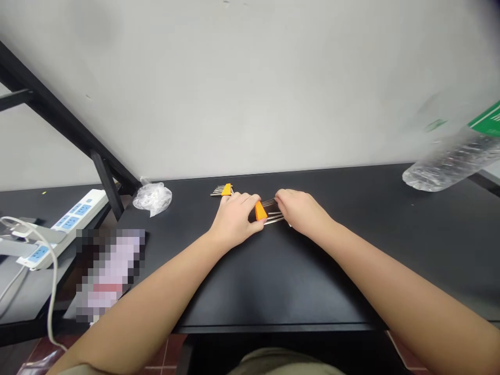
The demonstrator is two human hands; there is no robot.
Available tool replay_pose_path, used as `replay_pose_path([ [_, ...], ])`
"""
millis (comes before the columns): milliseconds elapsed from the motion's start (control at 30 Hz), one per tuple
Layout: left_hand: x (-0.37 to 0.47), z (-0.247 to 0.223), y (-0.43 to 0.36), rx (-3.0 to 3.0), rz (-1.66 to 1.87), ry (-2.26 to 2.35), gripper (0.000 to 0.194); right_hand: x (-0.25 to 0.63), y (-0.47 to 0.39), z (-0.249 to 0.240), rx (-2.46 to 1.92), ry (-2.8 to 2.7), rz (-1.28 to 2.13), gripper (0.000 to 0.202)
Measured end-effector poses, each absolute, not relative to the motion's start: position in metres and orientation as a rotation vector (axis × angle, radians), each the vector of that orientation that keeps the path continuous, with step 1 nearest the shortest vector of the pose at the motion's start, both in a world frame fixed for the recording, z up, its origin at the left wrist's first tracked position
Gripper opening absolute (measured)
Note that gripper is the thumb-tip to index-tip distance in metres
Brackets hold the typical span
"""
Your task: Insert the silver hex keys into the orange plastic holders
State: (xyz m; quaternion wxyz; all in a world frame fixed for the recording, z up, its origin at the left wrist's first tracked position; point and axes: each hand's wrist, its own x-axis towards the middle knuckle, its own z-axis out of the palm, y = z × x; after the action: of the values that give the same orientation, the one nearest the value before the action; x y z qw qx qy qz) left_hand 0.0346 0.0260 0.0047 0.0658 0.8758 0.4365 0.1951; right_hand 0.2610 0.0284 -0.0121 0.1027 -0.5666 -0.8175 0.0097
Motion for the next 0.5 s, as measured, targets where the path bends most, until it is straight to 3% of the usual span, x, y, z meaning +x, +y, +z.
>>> replay_pose_path([
  [500, 0.019, -0.003, 0.032, 2.458, 0.645, 1.357, 0.044, 0.289, 0.026, -0.015, -2.047, -2.303, 0.063, 0.025],
])
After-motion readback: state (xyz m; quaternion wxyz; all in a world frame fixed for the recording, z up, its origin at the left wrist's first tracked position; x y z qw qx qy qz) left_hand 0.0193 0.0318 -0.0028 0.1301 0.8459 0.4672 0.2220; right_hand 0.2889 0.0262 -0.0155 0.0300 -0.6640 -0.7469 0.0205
